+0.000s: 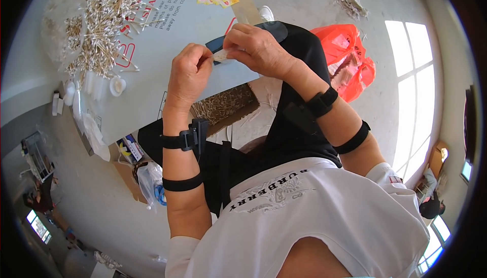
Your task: Gathering a bundle of wooden cotton-tipped applicators and sliding them into a plastic protective sleeve for packaging.
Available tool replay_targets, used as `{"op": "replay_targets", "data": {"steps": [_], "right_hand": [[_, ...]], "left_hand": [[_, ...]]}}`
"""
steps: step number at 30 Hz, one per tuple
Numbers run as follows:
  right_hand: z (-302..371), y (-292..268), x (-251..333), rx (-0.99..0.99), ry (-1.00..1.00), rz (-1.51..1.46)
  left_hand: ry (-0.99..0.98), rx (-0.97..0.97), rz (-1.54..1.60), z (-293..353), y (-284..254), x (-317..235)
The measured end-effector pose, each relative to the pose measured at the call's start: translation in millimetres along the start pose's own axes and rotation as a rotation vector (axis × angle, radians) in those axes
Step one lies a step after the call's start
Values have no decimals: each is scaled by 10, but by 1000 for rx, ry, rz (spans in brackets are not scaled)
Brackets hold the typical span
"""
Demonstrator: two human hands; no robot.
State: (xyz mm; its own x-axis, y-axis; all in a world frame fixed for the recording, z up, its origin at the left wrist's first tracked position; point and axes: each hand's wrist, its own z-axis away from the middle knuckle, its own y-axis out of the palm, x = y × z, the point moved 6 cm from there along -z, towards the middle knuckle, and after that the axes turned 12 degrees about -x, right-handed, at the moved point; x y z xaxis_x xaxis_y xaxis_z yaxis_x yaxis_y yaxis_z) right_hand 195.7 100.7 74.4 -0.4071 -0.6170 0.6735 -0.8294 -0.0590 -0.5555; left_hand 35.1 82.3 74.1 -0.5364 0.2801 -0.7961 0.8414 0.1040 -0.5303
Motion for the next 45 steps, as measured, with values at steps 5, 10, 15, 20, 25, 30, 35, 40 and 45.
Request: {"op": "replay_targets", "data": {"steps": [5, 10, 15, 20, 25, 30, 35, 40, 45], "right_hand": [[1, 10, 7, 12, 27, -17], [-33, 0, -18, 36, 78, -33], [-21, 27, -40, 64, 140, -74], [-50, 64, -108, 153, 290, -73], [-118, 111, -147, 277, 356, -99], [-87, 88, -91, 310, 292, -85], [-10, 83, -13, 206, 132, 13], [-1, 97, -8, 166, 146, -17], [-76, 71, 75, 62, -31, 17]], "left_hand": [[73, -30, -89, 10, 23, -6], [165, -90, -122, 7, 44, -69], [139, -55, -75, -36, 51, -136], [59, 89, -71, -132, 78, -103], [-143, 235, -52, -167, 132, -8], [-120, 218, -96, -112, 147, -82], [-70, 85, -57, -2, 148, -138], [99, 36, -155, -55, 144, -234], [163, 55, -266, -80, 172, -220]]}}
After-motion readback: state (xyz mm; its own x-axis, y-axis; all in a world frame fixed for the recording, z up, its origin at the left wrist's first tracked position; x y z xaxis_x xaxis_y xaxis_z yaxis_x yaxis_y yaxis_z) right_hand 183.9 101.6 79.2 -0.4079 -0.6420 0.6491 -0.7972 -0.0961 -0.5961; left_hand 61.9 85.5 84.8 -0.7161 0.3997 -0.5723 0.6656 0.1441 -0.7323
